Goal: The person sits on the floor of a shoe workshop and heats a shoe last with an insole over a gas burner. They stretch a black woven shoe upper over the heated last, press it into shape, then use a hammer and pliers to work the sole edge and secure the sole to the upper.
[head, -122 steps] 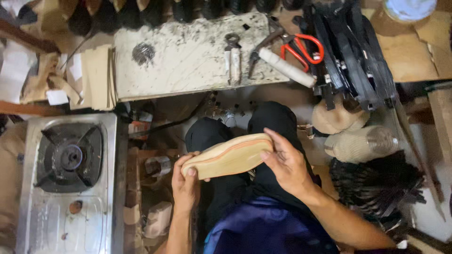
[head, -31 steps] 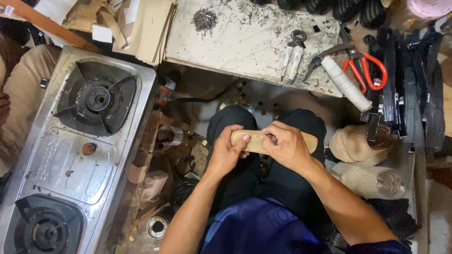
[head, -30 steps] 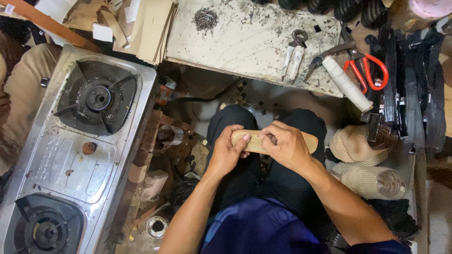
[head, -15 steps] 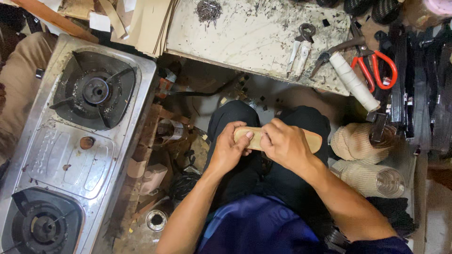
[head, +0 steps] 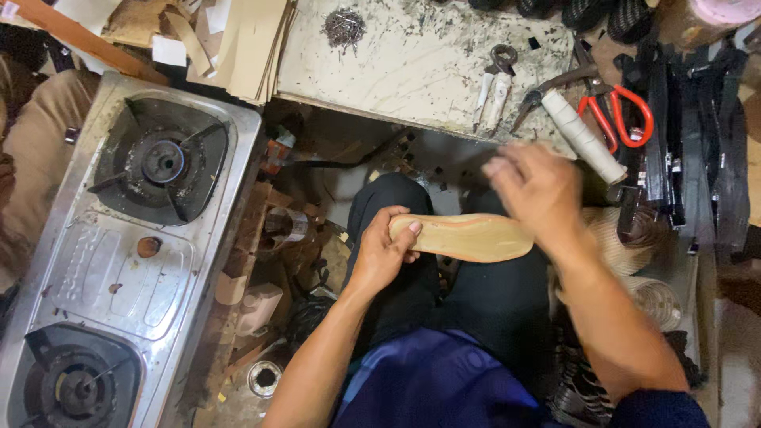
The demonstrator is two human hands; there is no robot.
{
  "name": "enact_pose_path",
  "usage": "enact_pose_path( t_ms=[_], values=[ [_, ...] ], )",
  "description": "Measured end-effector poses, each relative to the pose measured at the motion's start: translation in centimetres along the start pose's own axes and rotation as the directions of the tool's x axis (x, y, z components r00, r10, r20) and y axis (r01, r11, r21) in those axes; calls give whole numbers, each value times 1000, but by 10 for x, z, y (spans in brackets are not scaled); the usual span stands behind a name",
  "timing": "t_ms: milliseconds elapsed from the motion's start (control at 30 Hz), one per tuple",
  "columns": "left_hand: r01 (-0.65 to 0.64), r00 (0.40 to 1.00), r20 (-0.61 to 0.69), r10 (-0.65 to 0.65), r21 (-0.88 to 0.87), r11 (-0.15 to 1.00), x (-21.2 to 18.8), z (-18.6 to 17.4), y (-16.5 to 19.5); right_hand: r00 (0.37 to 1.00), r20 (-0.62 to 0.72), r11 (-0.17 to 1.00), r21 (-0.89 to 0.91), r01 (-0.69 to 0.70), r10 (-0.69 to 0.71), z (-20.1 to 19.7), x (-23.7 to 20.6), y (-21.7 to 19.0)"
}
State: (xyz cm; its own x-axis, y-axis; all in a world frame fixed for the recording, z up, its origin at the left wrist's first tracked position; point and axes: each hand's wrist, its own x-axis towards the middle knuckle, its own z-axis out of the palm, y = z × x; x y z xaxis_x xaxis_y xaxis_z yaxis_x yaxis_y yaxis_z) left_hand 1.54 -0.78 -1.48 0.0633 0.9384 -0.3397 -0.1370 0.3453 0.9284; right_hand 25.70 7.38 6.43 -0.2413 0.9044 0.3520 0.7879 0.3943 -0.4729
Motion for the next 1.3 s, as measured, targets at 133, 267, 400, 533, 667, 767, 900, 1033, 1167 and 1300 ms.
enact_pose_path(
  t_ms=[133, 267, 400, 533, 667, 767, 900, 1033, 1167, 1300],
  values=[
    [29, 1000, -8, -29, -36, 999, 2, 2, 2, 994, -73, 838, -545, 25, -77, -22, 19, 43],
    [14, 1000, 12, -14, -56, 998, 3, 5, 6, 1000, 19, 868, -497, 19, -11, -32, 28, 62],
    [46, 999, -1, -46, -28, 999, 0, 6, 6, 988, -129, 968, -248, 45, -79, -39, 17, 52],
    [24, 1000, -5, -24, -14, 1000, 3, 4, 5, 937, -173, 917, 319, -239, 304, -31, -43, -2],
    [55, 998, -21, -54, 17, 998, 5, 3, 1, 966, -79, 867, 464, -181, 244, -2, -114, -53],
    [48, 999, 2, -48, 3, 999, 4, 4, -3, 852, 297, 724, 449, -524, 432, 12, -133, -65],
    [56, 998, 7, -57, 19, 998, 4, 3, -7, 949, 50, 624, 743, -243, 311, 5, -142, -71],
    [51, 999, 3, -51, 18, 999, 5, 3, -8, 919, -211, 586, 810, -27, 334, 10, -141, -77],
    [56, 998, -8, -55, 20, 998, 6, 3, -9, 870, 304, 745, 453, -490, 387, 21, -138, -68],
    [43, 999, 3, -43, 6, 999, 5, 0, -12, 913, 225, 794, 450, -408, 342, 1, -169, -57]
  ],
)
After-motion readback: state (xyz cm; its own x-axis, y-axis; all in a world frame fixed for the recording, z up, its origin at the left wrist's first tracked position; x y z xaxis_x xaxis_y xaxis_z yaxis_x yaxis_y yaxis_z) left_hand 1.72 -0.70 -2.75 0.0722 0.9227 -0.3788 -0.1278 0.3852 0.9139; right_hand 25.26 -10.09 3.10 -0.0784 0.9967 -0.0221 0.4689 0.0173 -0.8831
